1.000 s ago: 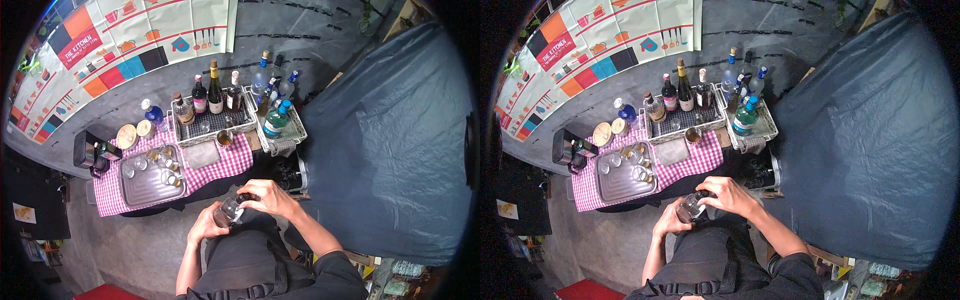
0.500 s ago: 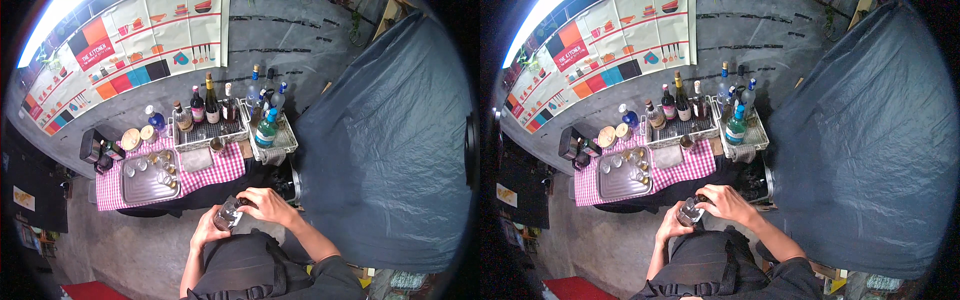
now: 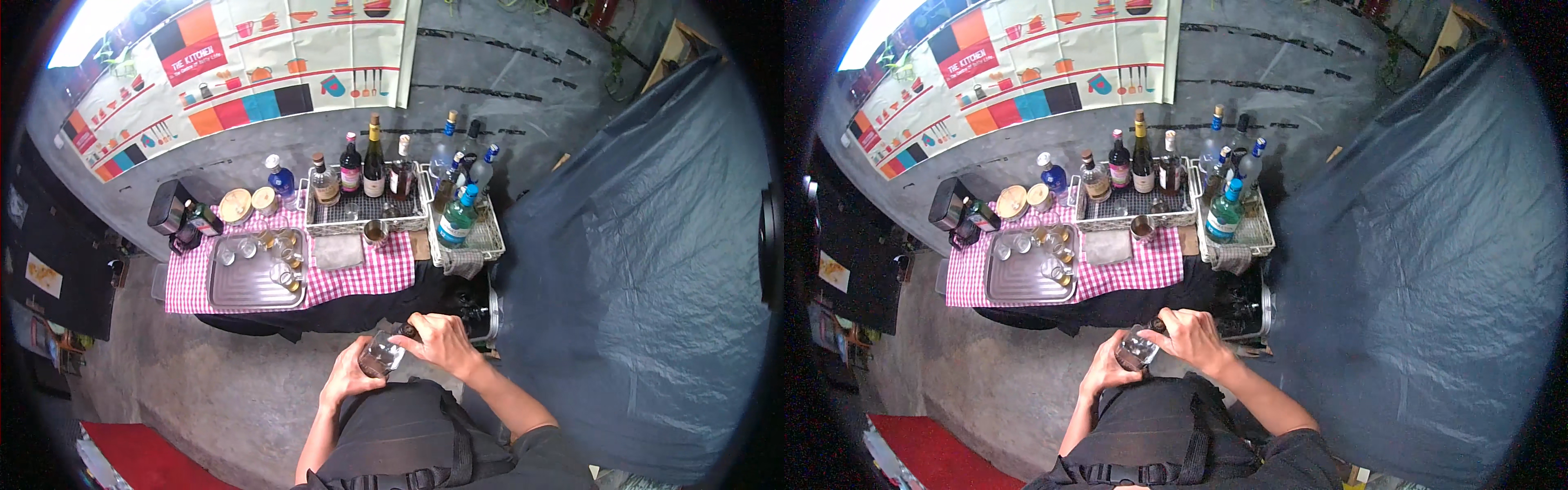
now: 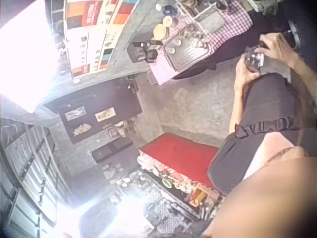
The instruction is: The person cleans a bottle with a cloth, pours a liquid from a shaker into multiple glasses on a tray, and then refills the shaker from a bottle.
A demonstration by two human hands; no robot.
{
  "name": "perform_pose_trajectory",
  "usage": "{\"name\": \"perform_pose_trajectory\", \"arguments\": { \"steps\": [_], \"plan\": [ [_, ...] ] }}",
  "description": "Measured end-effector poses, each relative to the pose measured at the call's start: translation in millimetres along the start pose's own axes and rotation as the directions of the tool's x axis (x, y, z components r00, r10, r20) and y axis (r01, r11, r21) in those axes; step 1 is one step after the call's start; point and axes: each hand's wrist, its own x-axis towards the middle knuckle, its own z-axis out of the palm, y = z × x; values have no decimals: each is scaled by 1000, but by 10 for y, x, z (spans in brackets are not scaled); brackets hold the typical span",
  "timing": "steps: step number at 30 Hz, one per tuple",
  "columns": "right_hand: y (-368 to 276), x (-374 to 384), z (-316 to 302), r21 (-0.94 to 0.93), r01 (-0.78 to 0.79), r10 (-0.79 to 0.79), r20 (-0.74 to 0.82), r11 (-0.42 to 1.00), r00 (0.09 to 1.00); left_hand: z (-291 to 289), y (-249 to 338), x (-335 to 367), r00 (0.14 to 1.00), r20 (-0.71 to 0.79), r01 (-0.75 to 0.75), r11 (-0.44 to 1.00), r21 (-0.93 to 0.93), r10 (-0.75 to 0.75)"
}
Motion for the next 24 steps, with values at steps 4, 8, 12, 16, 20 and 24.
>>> {"name": "perform_pose_trajectory", "arguments": {
  "steps": [4,8,12,16,20,24],
  "plan": [
    [-136,219,25,155,61,-47,-92,986,995,-81,-108,-26,999,-53,11,1000,-2,-11],
    [-106,377,101,396,108,-145,66,912,987,-210,-231,-16,993,-115,16,997,-75,-25],
    [-220,510,285,205,42,-65,108,978,992,-343,-371,9,990,-140,-10,999,-47,4],
    [-350,689,326,86,7,-23,183,996,983,-479,-478,23,989,-150,11,999,-34,-16],
    [-389,754,451,292,40,-61,63,956,996,-590,-576,39,988,-155,3,996,-87,-17],
    [-442,806,660,11,-62,60,112,998,992,-641,-716,44,987,-148,50,998,-36,-55]
  ]
}}
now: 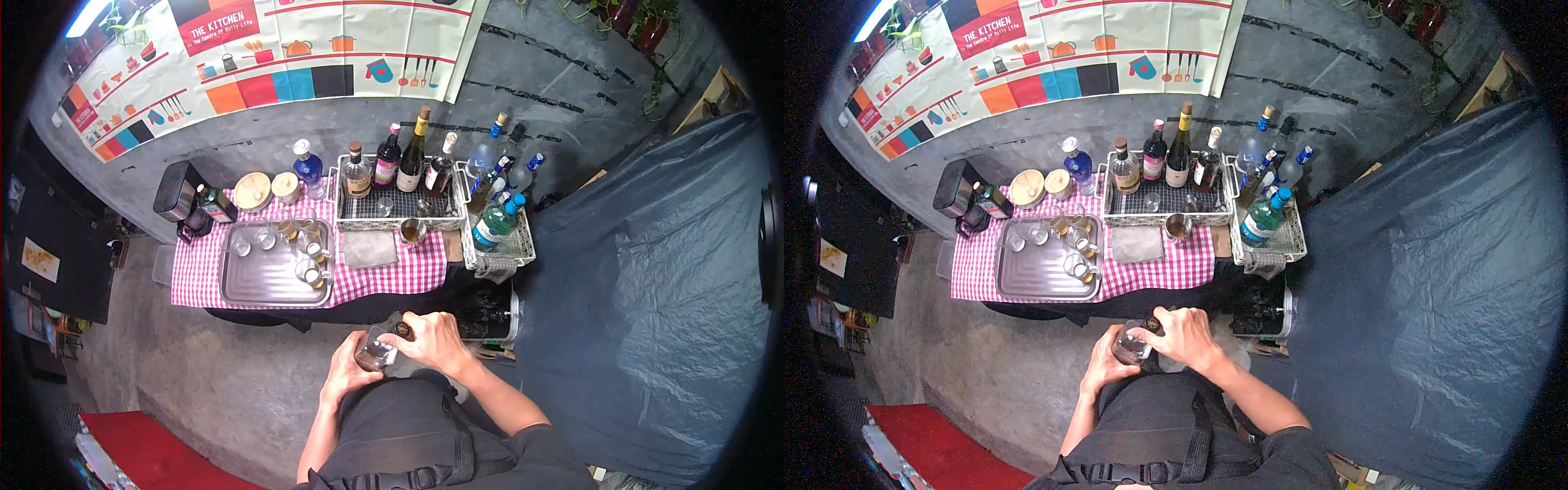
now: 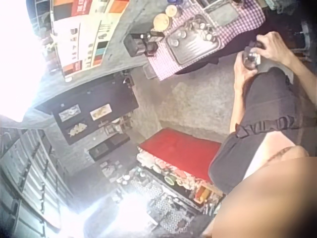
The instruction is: The person cleans a bottle with a cloth, pours a liquid from a shaker into multiple glasses on a tray, and then refills the shaker from a bottle.
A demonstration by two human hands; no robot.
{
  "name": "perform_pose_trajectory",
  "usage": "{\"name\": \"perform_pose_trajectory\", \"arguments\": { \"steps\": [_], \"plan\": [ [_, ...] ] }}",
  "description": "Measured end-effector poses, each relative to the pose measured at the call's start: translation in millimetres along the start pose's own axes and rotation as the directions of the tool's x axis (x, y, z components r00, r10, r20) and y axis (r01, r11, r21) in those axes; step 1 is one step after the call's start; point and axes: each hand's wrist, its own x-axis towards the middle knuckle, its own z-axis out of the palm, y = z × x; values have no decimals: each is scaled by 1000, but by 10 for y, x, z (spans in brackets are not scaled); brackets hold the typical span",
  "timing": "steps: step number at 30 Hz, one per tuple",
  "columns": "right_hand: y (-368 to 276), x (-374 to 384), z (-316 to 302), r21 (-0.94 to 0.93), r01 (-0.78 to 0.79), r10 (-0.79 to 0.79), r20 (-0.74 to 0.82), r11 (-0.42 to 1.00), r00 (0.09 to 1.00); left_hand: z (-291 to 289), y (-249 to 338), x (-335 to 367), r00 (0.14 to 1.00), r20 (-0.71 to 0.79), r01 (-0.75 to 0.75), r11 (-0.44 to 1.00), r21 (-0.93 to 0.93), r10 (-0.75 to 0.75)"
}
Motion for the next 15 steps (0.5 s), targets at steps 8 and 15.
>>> {"name": "perform_pose_trajectory", "arguments": {
  "steps": [8,15],
  "plan": [
    [-60,124,92,358,31,-78,118,933,990,-166,-134,-5,1000,-10,27,1000,-6,-28],
    [-106,323,387,274,22,-48,89,962,995,-188,-384,-10,994,-60,94,996,11,-93]
  ]
}}
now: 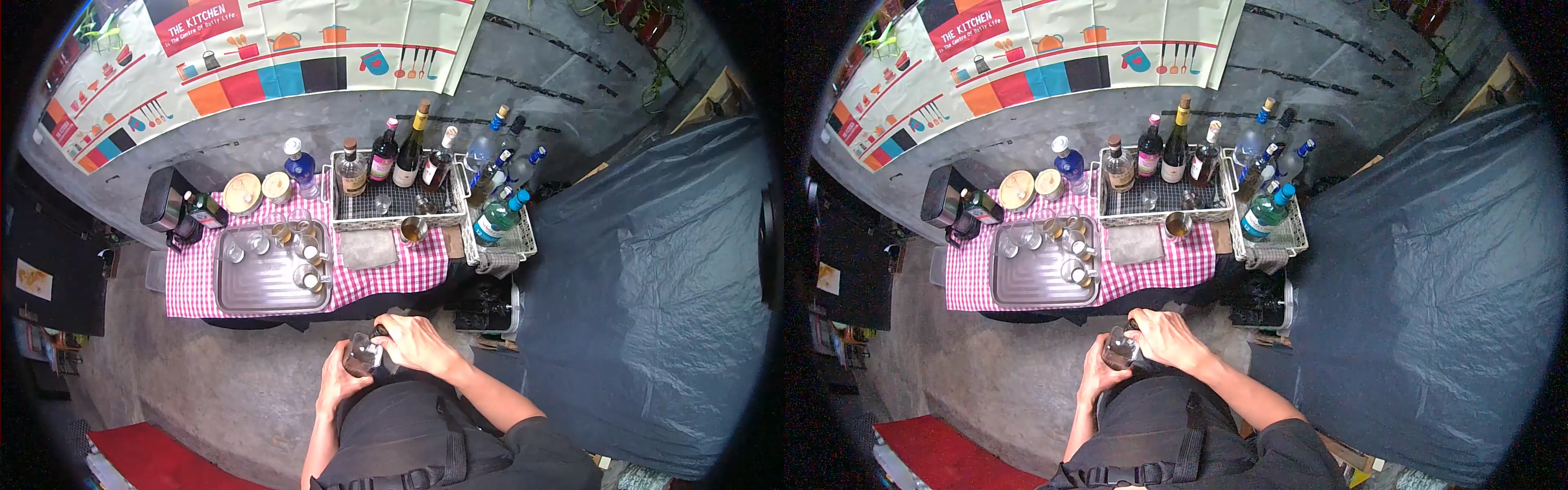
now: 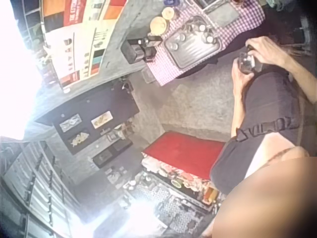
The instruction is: The person cleans a bottle with a cloth, pours a liquid from a shaker into multiple glasses on a tray, and then refills the shaker from a bottle.
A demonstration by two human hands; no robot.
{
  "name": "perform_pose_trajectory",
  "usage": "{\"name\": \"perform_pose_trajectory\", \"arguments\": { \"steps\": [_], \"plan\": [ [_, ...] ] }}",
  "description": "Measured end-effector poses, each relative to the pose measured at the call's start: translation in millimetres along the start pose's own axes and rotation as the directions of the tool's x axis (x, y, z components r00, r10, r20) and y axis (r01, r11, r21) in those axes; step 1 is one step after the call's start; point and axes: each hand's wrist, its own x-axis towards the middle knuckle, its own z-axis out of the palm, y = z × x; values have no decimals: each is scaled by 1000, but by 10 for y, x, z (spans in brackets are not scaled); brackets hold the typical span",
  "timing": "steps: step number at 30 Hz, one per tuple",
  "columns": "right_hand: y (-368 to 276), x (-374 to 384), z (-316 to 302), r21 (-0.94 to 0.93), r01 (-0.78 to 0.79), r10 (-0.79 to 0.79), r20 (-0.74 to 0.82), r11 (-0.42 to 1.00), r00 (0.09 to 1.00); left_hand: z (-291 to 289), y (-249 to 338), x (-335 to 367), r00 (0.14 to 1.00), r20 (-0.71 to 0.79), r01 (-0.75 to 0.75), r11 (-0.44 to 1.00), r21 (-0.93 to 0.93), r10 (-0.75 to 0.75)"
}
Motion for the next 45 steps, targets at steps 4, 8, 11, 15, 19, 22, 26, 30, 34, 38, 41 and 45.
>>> {"name": "perform_pose_trajectory", "arguments": {
  "steps": [4,8,11,15,19,22,26,30,34,38,41,45],
  "plan": [
    [19,114,95,-40,-33,34,18,999,999,-10,-19,20,999,-3,53,998,-39,-53],
    [149,357,82,121,-131,107,186,984,977,25,-119,-14,993,-111,46,999,-23,-48],
    [768,565,378,375,-393,384,102,840,918,32,-228,23,983,-147,97,993,-71,-106],
    [1923,811,1019,234,-472,523,-265,850,810,-54,-199,83,970,-113,198,970,-142,-214],
    [2145,1131,1344,294,-666,727,-324,685,605,-153,-253,135,968,-119,214,974,-78,-222],
    [2271,1229,1556,250,-672,695,-468,697,546,-184,-238,240,969,-111,217,975,-46,-221],
    [2382,1230,1664,323,-732,775,-460,600,432,-194,-372,336,947,-41,314,943,-108,-320],
    [2266,1078,1671,380,-724,786,-502,576,361,-174,-550,403,943,14,329,927,-182,-332],
    [2268,830,1591,468,-725,853,-397,505,337,-194,-430,489,950,47,311,932,-187,-308],
    [2425,621,1670,780,-559,939,-101,280,329,-223,-286,585,975,57,218,972,-84,-213],
    [2461,705,1747,924,-362,943,2,126,334,-214,-326,560,954,83,297,948,-117,-289],
    [2716,742,1850,953,-303,964,63,20,260,-162,-286,606,969,93,237,967,-94,-229]
  ]
}}
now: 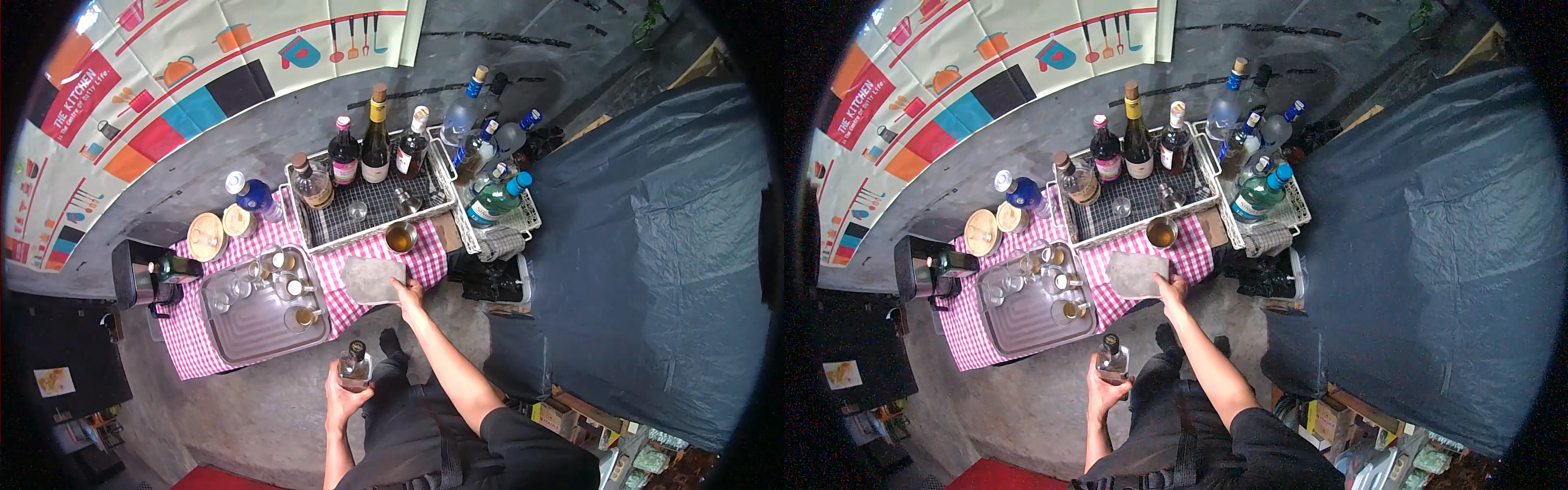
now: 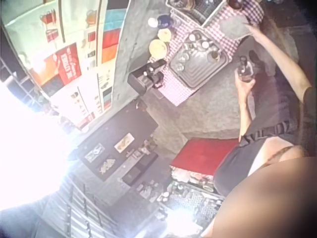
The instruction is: The person cleans a bottle with a cloth, pours a liquid from a shaker into multiple glasses on a tray, and then refills the shaker from a bottle.
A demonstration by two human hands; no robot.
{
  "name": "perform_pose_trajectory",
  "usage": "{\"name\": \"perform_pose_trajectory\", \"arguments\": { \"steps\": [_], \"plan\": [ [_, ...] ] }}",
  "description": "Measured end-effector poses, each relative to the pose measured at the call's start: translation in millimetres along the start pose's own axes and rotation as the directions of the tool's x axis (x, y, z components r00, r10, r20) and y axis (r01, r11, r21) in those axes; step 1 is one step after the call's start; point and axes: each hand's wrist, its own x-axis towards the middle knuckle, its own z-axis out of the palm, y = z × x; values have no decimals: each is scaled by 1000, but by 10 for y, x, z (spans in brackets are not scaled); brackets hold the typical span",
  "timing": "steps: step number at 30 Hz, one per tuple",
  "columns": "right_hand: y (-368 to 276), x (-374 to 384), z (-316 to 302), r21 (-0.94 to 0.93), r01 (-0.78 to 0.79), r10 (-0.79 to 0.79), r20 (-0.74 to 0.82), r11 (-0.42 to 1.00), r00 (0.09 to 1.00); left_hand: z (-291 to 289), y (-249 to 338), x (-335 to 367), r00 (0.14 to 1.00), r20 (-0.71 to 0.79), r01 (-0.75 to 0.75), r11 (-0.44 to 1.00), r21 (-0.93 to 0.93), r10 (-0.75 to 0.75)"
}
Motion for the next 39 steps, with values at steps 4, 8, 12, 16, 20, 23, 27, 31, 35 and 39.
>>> {"name": "perform_pose_trajectory", "arguments": {
  "steps": [4,8,12,16,20,23,27,31,35,39],
  "plan": [
    [-50,-89,-3,113,-145,161,-141,983,977,30,-126,-28,999,26,24,1000,4,-24],
    [-110,-310,-596,254,-130,150,-59,958,987,125,80,-36,998,69,-7,997,74,2],
    [-409,-1161,-1055,-28,228,-222,127,973,967,241,44,-135,993,85,-93,990,103,84],
    [-953,-2244,-1430,-228,696,-643,270,681,717,520,227,-240,957,184,-254,955,154,225],
    [-925,-2835,-1804,-209,863,-664,564,460,490,938,341,-453,905,292,-354,928,115,309],
    [-944,-3076,-1970,-447,893,-743,583,44,328,1132,261,-609,880,345,-368,928,56,328],
    [-897,-3226,-2232,-426,905,-770,582,-12,263,1354,290,-881,835,347,-456,890,-1,428],
    [-798,-3361,-2328,-292,952,-828,508,94,238,1437,230,-1053,844,309,-440,895,-68,439],
    [-503,-3171,-2351,-309,786,-652,439,536,618,1303,47,-1183,900,193,-383,921,-78,390],
    [-82,-2457,-1996,-75,474,-436,285,877,853,1046,30,-1194,926,31,-372,922,-112,377]
  ]
}}
